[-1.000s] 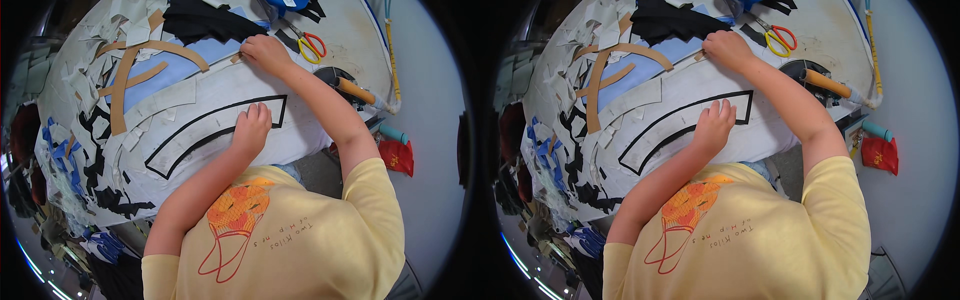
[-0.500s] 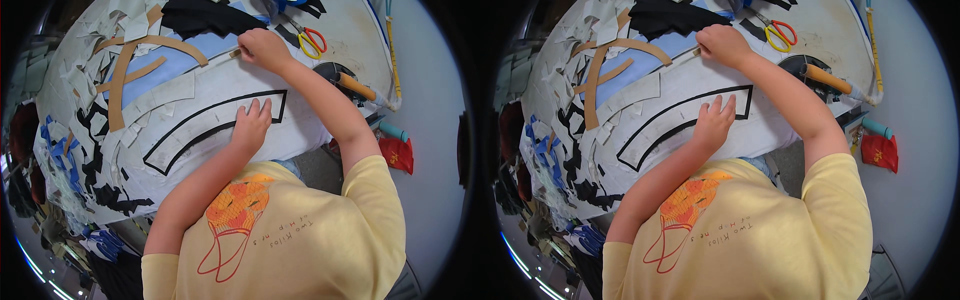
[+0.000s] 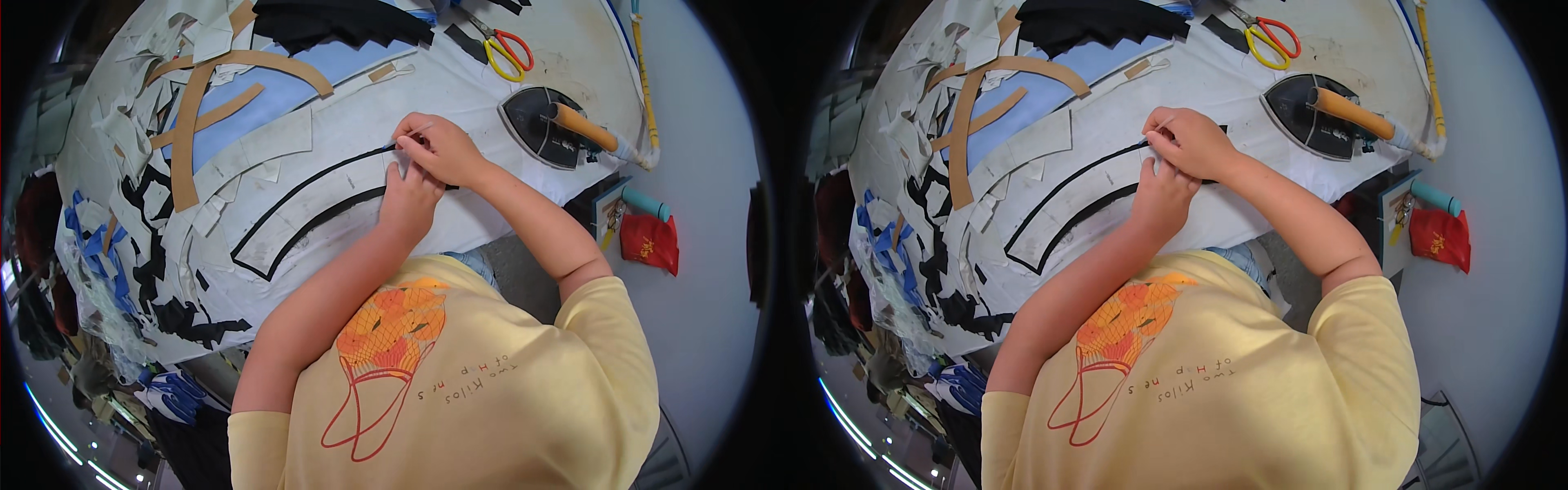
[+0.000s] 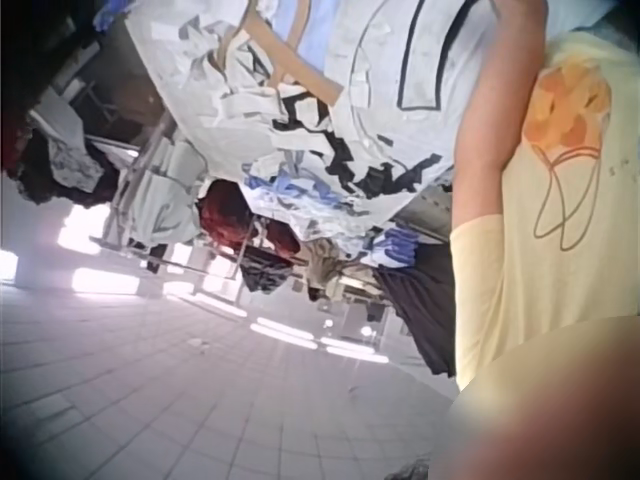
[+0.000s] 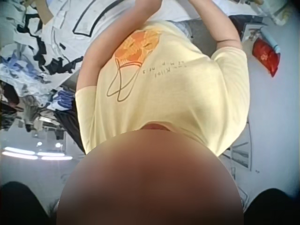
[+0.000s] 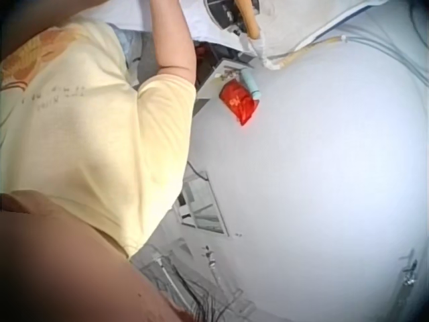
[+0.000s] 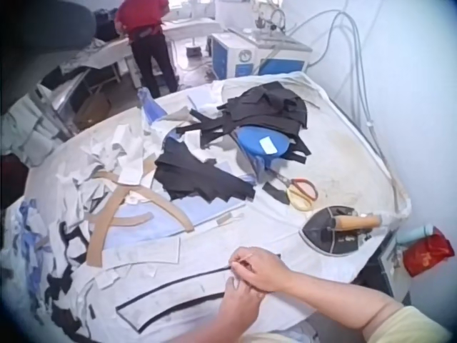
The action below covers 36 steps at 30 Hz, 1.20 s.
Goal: Ironing and marking fabric components using templates and an iron in a textile manufacturing setting.
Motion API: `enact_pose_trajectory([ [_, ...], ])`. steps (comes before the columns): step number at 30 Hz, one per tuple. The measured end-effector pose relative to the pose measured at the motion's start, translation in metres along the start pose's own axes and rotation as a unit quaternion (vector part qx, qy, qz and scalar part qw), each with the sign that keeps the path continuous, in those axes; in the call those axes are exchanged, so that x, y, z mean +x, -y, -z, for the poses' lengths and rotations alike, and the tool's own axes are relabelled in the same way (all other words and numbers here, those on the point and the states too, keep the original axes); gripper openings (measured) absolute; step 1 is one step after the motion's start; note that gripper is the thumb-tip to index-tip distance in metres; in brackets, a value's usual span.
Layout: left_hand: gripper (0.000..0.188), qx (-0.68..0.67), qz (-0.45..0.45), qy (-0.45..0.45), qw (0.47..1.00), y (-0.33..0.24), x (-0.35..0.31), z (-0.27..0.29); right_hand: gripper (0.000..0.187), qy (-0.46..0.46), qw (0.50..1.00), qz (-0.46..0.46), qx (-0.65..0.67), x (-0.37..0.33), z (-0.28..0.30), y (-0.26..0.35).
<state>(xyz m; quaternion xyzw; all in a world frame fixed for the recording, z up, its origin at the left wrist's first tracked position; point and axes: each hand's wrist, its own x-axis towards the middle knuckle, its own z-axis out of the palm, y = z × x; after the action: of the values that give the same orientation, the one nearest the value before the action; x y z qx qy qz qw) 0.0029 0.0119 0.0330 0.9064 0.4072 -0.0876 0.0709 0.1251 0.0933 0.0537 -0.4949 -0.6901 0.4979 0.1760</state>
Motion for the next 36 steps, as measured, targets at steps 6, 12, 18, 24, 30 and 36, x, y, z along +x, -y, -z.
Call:
enact_pose_trajectory([
  [6, 0.041, -0.008, 0.011, -0.018, 1.000, 0.000, 0.000, 0.000, 0.018, 0.001, 0.998, 0.038, -0.043, 0.002, -0.004, 0.004],
  [12, 0.043, -0.021, 0.013, -0.017, 1.000, -0.001, 0.002, 0.001, 0.017, 0.000, 0.991, 0.072, -0.117, 0.000, 0.003, 0.008],
  [18, 0.054, -0.008, 0.005, 0.035, 0.999, -0.004, 0.005, -0.002, 0.016, -0.029, 0.984, 0.029, -0.171, -0.023, 0.034, 0.001],
  [24, 0.049, 0.000, -0.014, -0.027, 1.000, 0.002, 0.007, 0.002, 0.016, -0.069, 0.983, -0.045, -0.167, -0.051, 0.054, -0.009],
  [30, 0.030, -0.038, -0.071, -0.117, 0.990, 0.013, 0.020, -0.003, 0.014, -0.130, 0.980, -0.035, -0.143, -0.067, 0.056, -0.022],
  [36, 0.018, -0.024, -0.102, -0.121, 0.987, 0.017, 0.028, 0.001, 0.013, -0.175, 0.975, -0.028, -0.132, -0.076, 0.054, -0.028],
])
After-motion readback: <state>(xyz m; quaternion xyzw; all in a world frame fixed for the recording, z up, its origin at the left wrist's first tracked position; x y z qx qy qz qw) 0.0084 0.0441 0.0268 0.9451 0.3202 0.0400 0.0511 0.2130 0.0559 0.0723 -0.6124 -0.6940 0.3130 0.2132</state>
